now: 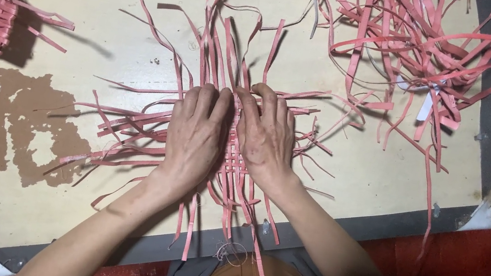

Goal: The person is weaving pink plastic strips together on a board to create a square base for a bag.

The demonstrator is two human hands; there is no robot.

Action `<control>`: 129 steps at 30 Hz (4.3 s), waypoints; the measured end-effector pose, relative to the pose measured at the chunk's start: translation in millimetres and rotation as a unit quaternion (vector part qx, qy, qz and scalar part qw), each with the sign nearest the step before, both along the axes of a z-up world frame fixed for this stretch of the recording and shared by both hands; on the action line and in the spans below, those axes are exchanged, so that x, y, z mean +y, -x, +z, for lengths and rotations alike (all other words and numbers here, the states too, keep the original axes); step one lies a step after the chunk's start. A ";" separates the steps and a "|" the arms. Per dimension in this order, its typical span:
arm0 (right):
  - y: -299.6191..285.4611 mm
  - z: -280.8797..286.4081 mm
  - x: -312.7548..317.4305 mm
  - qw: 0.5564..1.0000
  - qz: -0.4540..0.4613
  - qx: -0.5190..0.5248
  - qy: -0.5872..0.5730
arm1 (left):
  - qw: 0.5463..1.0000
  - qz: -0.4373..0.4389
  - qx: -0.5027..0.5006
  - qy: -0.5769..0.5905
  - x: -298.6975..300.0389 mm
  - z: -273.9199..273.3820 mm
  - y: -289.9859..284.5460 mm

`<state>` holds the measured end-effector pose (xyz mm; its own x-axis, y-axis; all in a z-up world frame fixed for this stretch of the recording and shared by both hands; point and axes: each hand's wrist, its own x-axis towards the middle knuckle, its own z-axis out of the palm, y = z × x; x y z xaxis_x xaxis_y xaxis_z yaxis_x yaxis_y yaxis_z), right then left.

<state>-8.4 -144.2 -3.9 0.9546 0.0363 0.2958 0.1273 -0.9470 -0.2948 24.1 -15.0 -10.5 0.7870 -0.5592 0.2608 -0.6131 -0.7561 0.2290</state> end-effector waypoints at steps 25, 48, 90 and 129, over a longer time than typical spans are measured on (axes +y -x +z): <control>12.0 57.9 -7.0 0.978 0.044 -0.034 -0.203 | 0.991 -0.024 0.064 0.117 19.0 64.2 12.8; 40.2 58.1 -3.1 0.992 0.067 0.020 -0.104 | 0.990 -0.096 0.011 0.105 20.0 55.4 33.4; 52.7 16.1 -1.9 1.000 -0.021 -0.016 0.013 | 0.982 -0.096 0.136 -0.092 -21.3 45.7 -7.4; 52.8 9.9 -3.7 0.999 -0.027 -0.028 0.016 | 0.956 -0.108 0.251 -0.110 -30.1 55.3 -29.9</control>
